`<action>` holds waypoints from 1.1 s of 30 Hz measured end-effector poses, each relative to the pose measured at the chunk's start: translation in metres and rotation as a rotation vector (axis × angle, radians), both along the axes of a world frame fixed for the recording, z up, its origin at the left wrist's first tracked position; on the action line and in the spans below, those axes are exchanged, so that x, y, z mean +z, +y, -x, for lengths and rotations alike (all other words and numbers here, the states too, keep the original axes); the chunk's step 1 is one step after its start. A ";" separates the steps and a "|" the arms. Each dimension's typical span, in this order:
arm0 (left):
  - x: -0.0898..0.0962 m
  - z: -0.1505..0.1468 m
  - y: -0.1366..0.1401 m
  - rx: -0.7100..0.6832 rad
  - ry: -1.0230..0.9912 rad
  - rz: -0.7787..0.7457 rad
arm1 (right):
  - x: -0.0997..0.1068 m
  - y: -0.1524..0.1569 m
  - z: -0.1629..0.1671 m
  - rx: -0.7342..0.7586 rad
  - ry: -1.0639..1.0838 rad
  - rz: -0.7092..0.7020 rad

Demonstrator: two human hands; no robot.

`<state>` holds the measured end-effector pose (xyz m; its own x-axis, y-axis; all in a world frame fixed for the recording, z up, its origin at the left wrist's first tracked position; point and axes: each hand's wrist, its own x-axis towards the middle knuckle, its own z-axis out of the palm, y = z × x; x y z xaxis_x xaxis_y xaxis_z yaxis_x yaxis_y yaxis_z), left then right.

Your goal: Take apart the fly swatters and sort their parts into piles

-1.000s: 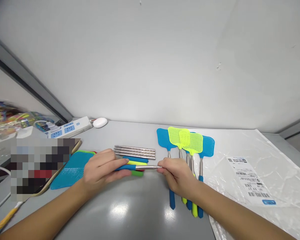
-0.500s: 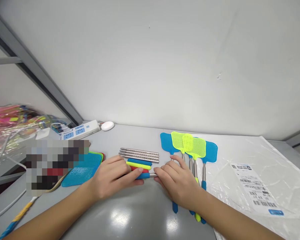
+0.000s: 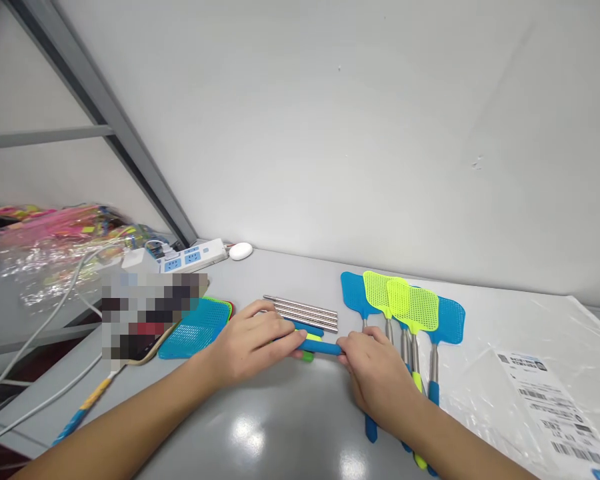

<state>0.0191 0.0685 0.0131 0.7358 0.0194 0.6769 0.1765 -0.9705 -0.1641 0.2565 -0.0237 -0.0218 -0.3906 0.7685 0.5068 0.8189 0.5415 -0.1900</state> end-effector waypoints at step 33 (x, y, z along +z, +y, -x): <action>0.011 -0.019 -0.019 0.290 0.043 -0.044 | 0.053 -0.010 -0.002 -0.098 0.248 0.881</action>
<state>0.0379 0.0499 0.0242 0.7321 0.2046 0.6497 0.4373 -0.8725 -0.2180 0.2581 -0.0333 0.0310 -0.2614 0.9404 -0.2174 0.7346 0.0477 -0.6769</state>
